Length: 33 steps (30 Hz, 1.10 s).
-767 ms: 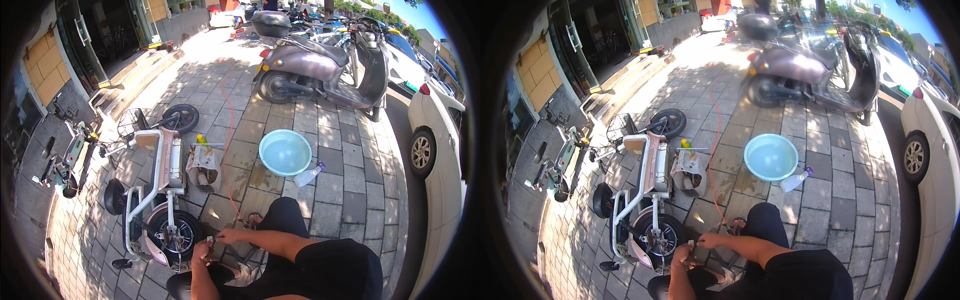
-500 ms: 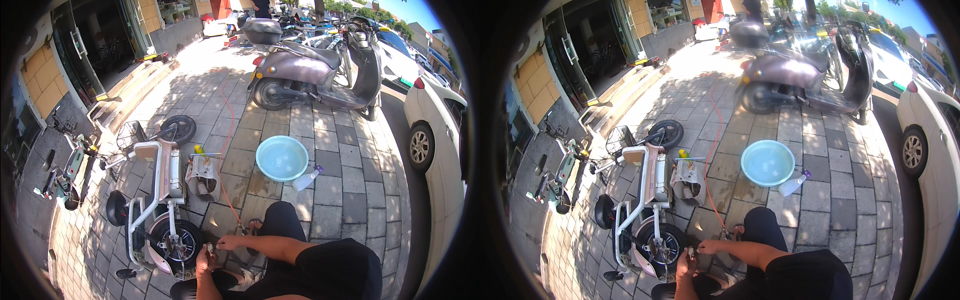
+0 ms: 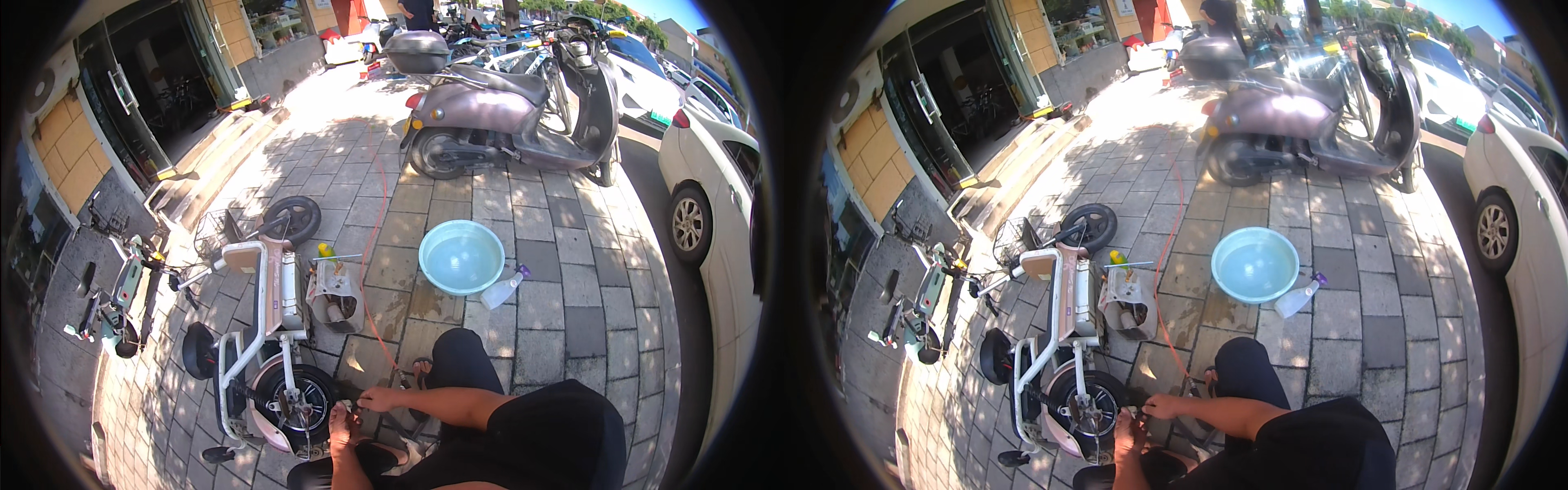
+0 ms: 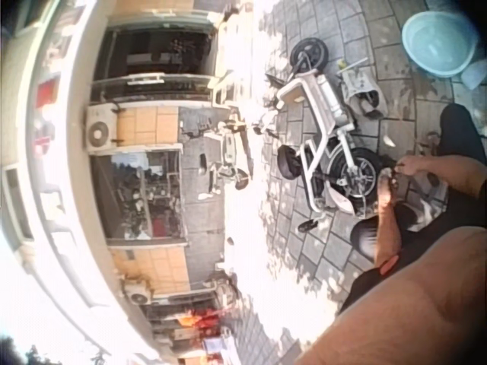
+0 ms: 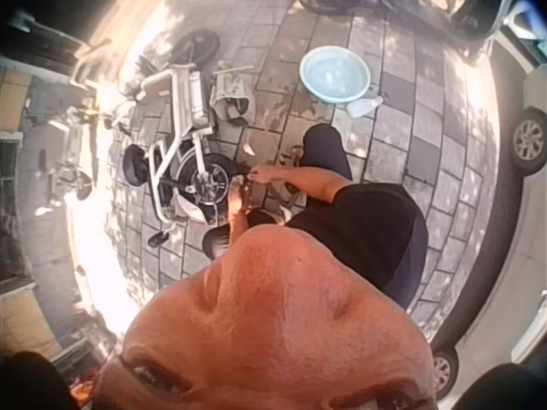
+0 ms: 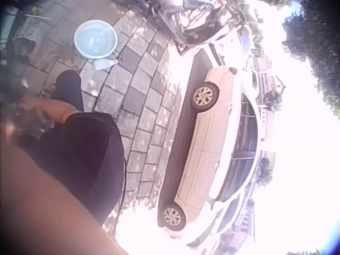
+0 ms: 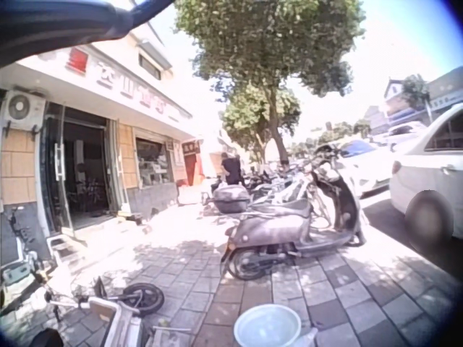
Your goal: The person receives payment, then moves outside to work on a white electric scooter. They squat and use a wrench to loosen and tighten bolts on the rear wheel hub, then stand to reposition the scooter upright and adjust the handlebars.
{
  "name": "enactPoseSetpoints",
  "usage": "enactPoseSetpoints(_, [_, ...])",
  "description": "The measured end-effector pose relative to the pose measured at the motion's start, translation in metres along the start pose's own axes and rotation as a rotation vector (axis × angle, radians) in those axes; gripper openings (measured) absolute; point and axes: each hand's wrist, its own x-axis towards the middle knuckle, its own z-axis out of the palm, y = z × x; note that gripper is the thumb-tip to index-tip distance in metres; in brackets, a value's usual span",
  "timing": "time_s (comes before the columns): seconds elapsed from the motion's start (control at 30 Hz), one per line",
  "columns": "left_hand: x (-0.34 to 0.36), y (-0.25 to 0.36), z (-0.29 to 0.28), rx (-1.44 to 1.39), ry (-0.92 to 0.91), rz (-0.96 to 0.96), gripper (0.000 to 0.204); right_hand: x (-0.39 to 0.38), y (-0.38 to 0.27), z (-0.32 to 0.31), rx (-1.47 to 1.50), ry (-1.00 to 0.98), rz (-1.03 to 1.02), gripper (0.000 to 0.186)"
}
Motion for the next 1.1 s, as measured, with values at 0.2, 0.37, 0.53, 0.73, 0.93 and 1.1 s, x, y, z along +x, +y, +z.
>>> enactPoseSetpoints(0.2, [-0.020,0.011,0.002,-0.087,0.073,-0.011,0.028,0.006,-0.001,0.013,0.000,-0.108,0.021,0.045])
enactPoseSetpoints(0.37, [0.015,-0.012,0.007,-0.327,0.409,-0.118,0.044,-0.001,0.011,0.004,-0.019,0.112,0.206,0.040])
enactPoseSetpoints(0.53, [0.013,-0.026,-0.022,-0.370,0.846,-0.205,0.043,0.039,-0.001,0.040,0.047,0.190,0.199,0.038])
enactPoseSetpoints(0.73, [0.034,-0.026,-0.010,-0.260,0.977,-0.184,0.034,0.105,0.018,0.064,-0.199,0.253,0.131,0.036])
enactPoseSetpoints(0.93, [0.039,-0.029,-0.024,-0.338,1.112,-0.092,0.028,0.165,0.022,0.109,-0.317,0.104,0.050,0.040])
enactPoseSetpoints(1.1, [0.025,-0.050,-0.038,-0.035,1.136,-0.039,0.026,0.188,0.013,0.124,-0.592,-0.118,0.090,0.042])
